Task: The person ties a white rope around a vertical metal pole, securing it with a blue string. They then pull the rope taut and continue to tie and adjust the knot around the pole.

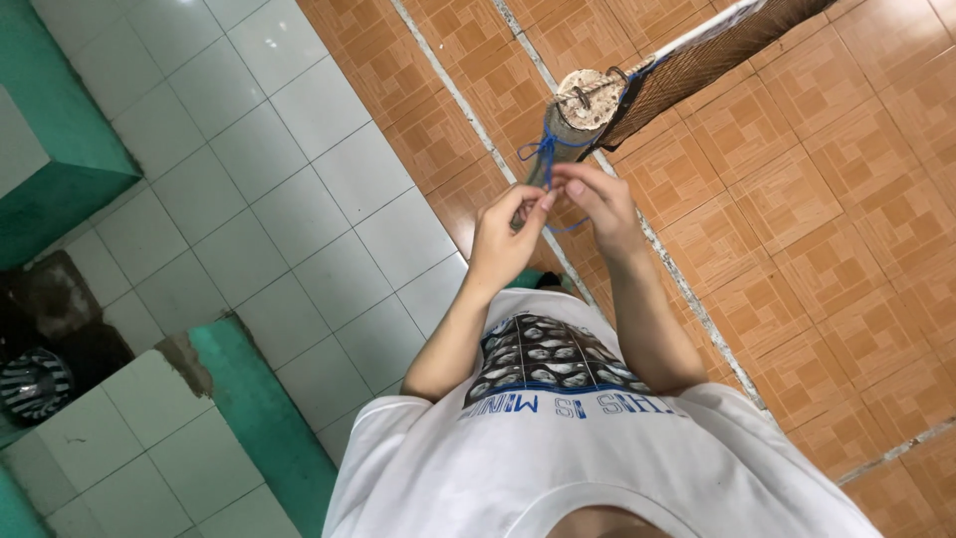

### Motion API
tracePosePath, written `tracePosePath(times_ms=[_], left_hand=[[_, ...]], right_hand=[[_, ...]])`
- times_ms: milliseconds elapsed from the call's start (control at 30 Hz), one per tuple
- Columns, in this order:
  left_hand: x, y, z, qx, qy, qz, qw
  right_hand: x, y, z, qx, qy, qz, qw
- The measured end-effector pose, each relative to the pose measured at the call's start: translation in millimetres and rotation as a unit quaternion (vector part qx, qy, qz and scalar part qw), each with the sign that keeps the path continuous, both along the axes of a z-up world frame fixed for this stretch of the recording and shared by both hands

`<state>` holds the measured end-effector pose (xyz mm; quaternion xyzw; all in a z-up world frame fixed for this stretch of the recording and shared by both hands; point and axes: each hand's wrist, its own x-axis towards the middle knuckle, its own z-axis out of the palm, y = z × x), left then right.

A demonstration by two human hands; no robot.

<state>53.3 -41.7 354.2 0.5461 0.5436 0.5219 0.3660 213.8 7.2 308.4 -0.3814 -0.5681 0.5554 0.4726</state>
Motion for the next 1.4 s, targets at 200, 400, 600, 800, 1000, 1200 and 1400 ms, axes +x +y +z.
tracePosePath(times_ms=[200,400,600,800,1000,1200,1400], left_hand=[[-3.5,-2.4,-1.4,0.032,0.022,-0.051,0.998],[-11.5,2.7,-23.9,0.020,0.019,-0.018,0.999],[-6.7,14.9,-4.8,-0.039,-0.012,0.011,0.999],[9.6,25.4,-22.5,-0.059,-0.090,0.020,0.994],[-4.8,25.5,-1.4,-0.069,-0.117,0.019,0.991],[-10.2,32.9,-41.0,-0.100,-0.189,-0.045,0.976],[-13.2,25.4,-36.4,-0.119,-0.164,-0.096,0.975]], right_hand=[[-14.9,10.4,14.1,-0.050,0.003,-0.032,0.998],[-7.6,1.8,3.0,-0.061,-0.003,-0.051,0.997],[-7.0,-20.8,33.1,-0.039,-0.068,-0.054,0.995],[-2.3,-25.0,31.4,0.027,-0.113,-0.037,0.993],[7.7,-19.6,2.3,0.039,-0.083,-0.037,0.995],[0.1,-5.2,19.8,0.034,-0.078,-0.062,0.994],[-16.0,1.4,36.1,0.014,-0.082,-0.070,0.994]])
